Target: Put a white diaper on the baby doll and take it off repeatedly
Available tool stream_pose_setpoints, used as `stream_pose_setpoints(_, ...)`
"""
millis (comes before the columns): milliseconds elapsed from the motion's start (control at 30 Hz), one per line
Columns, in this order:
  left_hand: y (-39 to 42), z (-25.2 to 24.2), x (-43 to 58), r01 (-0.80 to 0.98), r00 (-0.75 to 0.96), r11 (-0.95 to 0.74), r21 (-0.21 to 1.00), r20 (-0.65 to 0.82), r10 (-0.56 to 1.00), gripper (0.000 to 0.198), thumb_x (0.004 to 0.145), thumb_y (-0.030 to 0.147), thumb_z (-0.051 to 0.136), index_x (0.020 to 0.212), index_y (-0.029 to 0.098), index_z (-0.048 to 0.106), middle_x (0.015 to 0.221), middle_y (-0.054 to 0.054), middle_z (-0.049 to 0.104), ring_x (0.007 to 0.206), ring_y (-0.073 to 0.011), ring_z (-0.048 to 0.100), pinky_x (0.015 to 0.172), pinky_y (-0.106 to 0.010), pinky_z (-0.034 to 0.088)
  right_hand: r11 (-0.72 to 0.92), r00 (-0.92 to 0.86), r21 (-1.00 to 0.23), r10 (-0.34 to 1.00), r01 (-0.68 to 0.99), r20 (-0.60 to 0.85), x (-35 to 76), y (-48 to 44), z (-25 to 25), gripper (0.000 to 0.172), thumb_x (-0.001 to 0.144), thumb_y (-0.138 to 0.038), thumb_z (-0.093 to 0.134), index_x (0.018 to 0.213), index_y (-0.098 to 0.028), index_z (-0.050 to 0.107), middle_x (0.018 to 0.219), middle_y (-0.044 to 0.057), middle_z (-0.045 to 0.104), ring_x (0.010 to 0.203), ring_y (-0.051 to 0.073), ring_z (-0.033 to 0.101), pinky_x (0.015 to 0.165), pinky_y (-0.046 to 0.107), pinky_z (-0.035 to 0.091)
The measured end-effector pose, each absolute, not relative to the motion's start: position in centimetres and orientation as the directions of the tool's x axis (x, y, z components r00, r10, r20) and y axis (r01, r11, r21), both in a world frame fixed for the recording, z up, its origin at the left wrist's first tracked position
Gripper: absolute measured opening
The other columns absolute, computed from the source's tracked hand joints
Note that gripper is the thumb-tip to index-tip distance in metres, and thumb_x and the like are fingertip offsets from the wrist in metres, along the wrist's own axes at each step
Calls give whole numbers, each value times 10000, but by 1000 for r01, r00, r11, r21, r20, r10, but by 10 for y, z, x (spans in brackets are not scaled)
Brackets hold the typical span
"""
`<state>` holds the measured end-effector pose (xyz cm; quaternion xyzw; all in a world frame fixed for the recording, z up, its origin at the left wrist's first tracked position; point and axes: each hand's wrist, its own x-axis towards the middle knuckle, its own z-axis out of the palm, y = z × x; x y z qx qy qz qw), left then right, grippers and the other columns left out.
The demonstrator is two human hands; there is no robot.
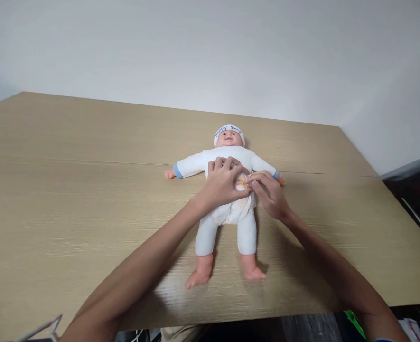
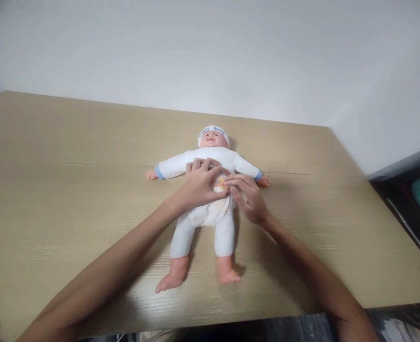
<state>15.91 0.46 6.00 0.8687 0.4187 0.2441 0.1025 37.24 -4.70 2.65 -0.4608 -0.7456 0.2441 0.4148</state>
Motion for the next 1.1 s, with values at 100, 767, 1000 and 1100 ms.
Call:
stream_pose_setpoints(100,5,60,159,680,531,-627,381,333,779,451,852,478,831,1251,276,773,1323,-113,688,1226,-395,522,1046,-541,379,567,-305,-712,823,414,478,377,-63,18,462,1167,-500,429,1466,-293,713,1569,91,702,1521,286,598,1331,507,393)
stream_pose_setpoints(767,56,37,47,771,61,-173,613,199,978,579,943,637,616,1287,175,665,1367,-228,711,1353,-447,556,1161,-571,407,282,-34,-555,910,783,414,425,-8,-5,632,1030,-608,571,1487,-186,681,1455,212,735,1347,399,672,1190,576,502)
stream_pose_setpoints(1000,33,26,72,690,76,-58,722,7,997,665,1003,788,463,1145,186,705,966,-139,796,984,-363,734,848,-401,525,38,104,-609,975,792,197,371,-1,5,354,1020,-458,643,1276,-249,771,1143,163,843,1041,360,778,883,409,574)
stream_pose_setpoints(1100,3,40,83,652,68,-25,758,-25,997,723,1059,776,322,1224,182,700,862,-98,774,800,-326,742,770,-397,528,61,113,-677,971,733,209,363,-8,5,435,1039,-446,582,1393,-230,715,1265,166,826,1129,359,769,936,431,588)
